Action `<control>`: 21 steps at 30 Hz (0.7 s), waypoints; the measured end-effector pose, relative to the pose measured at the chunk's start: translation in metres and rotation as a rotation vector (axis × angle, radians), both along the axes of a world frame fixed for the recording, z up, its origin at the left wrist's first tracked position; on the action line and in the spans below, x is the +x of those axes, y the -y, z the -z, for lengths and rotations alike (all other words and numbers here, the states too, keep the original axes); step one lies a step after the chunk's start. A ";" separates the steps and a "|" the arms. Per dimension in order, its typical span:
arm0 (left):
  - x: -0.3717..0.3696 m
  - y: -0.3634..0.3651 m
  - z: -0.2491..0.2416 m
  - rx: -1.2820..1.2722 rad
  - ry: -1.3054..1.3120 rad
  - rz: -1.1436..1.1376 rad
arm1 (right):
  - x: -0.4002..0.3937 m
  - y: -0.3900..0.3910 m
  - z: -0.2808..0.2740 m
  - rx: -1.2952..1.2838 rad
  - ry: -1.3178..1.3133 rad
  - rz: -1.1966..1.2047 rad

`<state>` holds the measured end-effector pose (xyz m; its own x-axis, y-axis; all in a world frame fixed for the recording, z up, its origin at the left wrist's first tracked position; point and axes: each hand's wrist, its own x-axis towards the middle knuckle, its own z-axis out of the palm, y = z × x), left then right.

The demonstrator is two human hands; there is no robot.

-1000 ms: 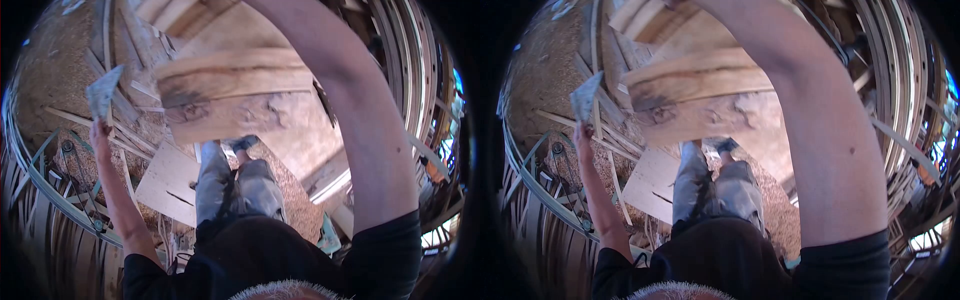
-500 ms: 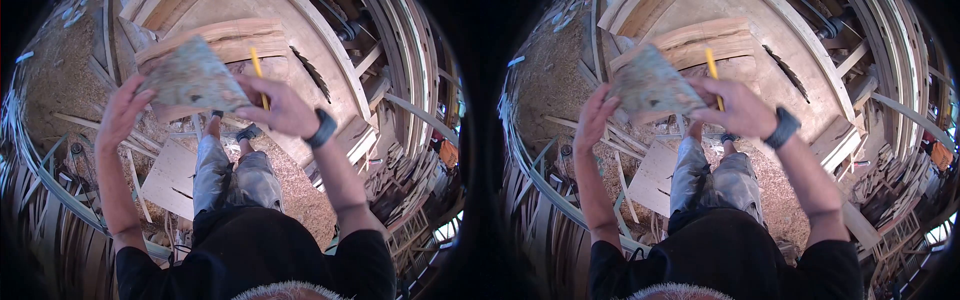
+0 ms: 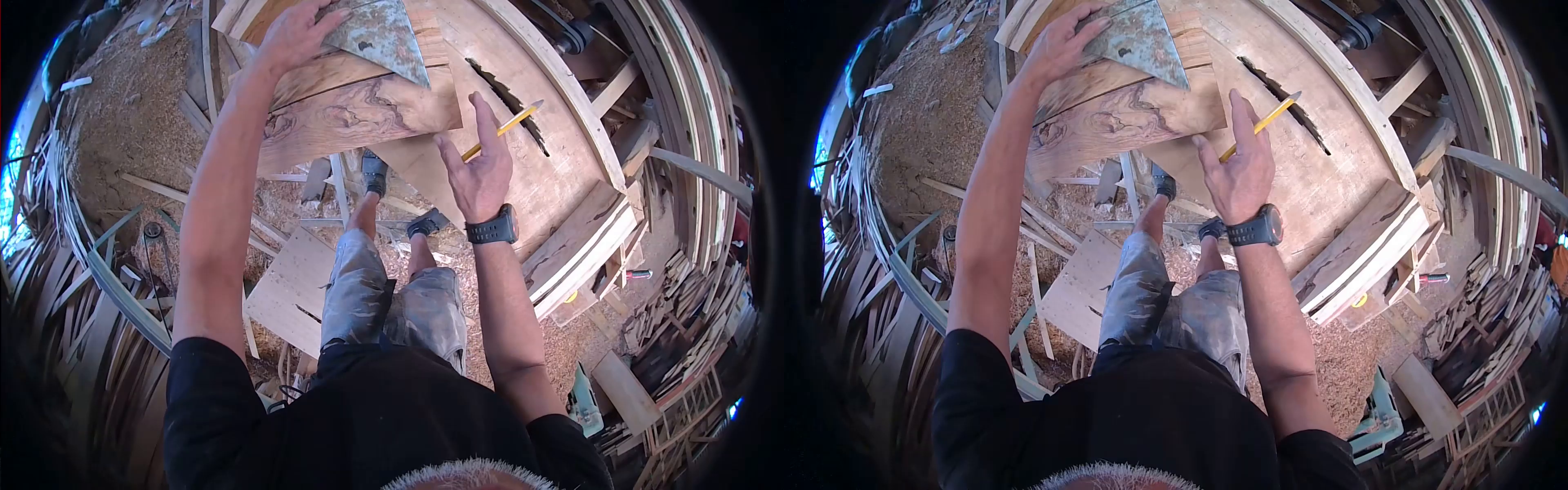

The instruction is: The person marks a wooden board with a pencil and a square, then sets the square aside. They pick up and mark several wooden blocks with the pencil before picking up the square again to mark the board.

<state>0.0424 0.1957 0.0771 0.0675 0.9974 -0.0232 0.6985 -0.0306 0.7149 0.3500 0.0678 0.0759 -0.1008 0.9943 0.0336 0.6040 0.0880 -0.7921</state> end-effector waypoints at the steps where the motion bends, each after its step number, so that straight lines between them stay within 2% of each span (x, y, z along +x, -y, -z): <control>1: -0.005 -0.011 0.011 0.009 0.034 0.073 | 0.005 0.002 0.007 0.078 0.084 -0.023; 3: -0.006 -0.023 0.021 0.015 0.067 0.146 | 0.012 0.005 0.021 0.017 0.028 -0.043; 5: -0.003 -0.032 0.024 -0.120 0.052 0.200 | 0.014 0.006 0.029 0.007 0.015 -0.093; 12: -0.001 -0.032 0.032 -0.105 -0.046 0.226 | 0.005 0.002 0.036 -0.082 -0.072 -0.045; 15: 0.003 -0.020 0.008 -0.043 0.005 0.161 | 0.010 0.005 0.038 -0.030 -0.073 -0.025; 17: 0.000 -0.013 -0.010 -0.043 0.070 0.042 | 0.015 0.010 0.035 -0.020 -0.236 0.175; 18: -0.010 -0.007 -0.007 0.095 -0.030 0.060 | 0.016 0.013 0.037 0.046 -0.269 0.264; 19: -0.006 0.006 -0.009 0.089 -0.032 0.056 | 0.016 0.017 0.030 0.040 -0.270 0.261; 21: 0.016 0.045 -0.020 0.297 0.050 -0.151 | 0.016 0.025 0.011 -0.229 -0.420 0.334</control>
<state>0.0584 0.1503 0.0967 -0.0882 0.9588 0.2699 0.6756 -0.1415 0.7236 0.3657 0.0430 0.0647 0.1949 0.9565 -0.2171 0.1994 -0.2554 -0.9461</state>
